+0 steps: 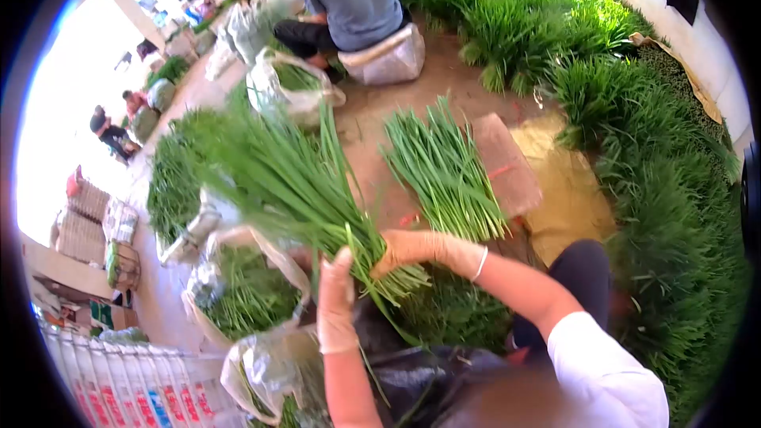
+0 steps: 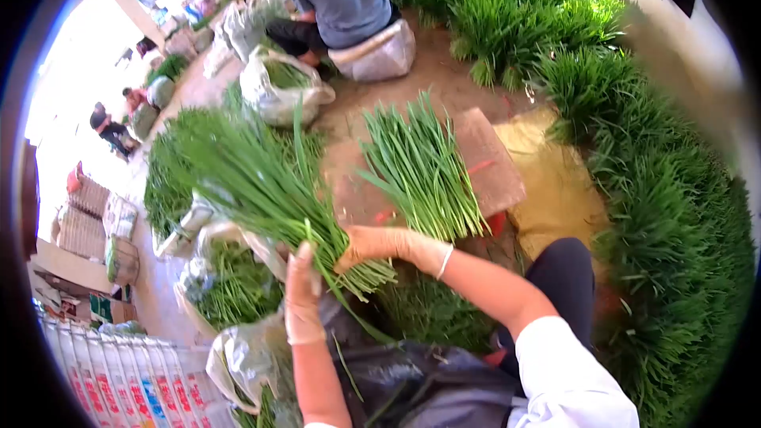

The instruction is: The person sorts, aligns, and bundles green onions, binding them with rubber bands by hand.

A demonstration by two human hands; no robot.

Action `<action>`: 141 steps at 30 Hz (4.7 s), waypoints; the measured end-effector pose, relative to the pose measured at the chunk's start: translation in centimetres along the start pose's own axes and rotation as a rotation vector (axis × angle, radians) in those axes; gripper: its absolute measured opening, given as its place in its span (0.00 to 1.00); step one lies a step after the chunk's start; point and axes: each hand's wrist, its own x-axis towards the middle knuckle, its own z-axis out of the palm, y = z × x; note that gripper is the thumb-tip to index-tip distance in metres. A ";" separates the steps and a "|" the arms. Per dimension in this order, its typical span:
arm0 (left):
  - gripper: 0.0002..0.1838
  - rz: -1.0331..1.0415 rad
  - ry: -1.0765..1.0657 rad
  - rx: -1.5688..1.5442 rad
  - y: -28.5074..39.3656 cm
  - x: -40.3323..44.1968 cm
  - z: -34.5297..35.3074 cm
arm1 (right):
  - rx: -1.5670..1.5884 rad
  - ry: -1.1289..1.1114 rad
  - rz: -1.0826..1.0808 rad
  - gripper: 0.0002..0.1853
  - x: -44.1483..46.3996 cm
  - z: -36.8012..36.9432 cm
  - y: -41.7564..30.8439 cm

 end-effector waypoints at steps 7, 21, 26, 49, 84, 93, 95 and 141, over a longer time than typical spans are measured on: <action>0.49 0.121 -0.188 -0.469 0.7 -8.7 4.8 | 0.831 -0.299 0.443 0.19 -5.8 7.5 -3.4; 0.30 0.157 0.104 -0.540 1.0 -18.9 3.1 | -0.374 0.438 0.102 0.25 -10.1 17.1 -9.5; 0.38 0.205 0.134 -0.502 1.0 -20.8 2.6 | -0.382 0.621 -0.115 0.16 -10.0 18.0 -9.3; 0.28 0.492 0.033 -0.934 2.7 -21.2 -4.1 | -0.996 0.435 0.815 0.24 -16.1 11.3 8.4; 0.22 0.624 0.188 -0.621 8.8 -18.8 -1.6 | 0.058 0.446 0.032 0.13 -8.9 16.5 -1.4; 0.04 0.631 0.171 -0.623 9.8 -18.3 -2.7 | -0.067 -0.124 -0.268 0.10 -7.7 17.7 -6.5; 0.04 0.643 0.211 -0.556 10.1 -19.0 -4.0 | -0.218 -0.063 -0.272 0.08 -9.6 15.9 -5.4; 0.10 0.691 0.256 -0.656 4.9 -20.2 -4.5 | -0.991 0.280 -0.141 0.74 -6.9 19.4 -13.7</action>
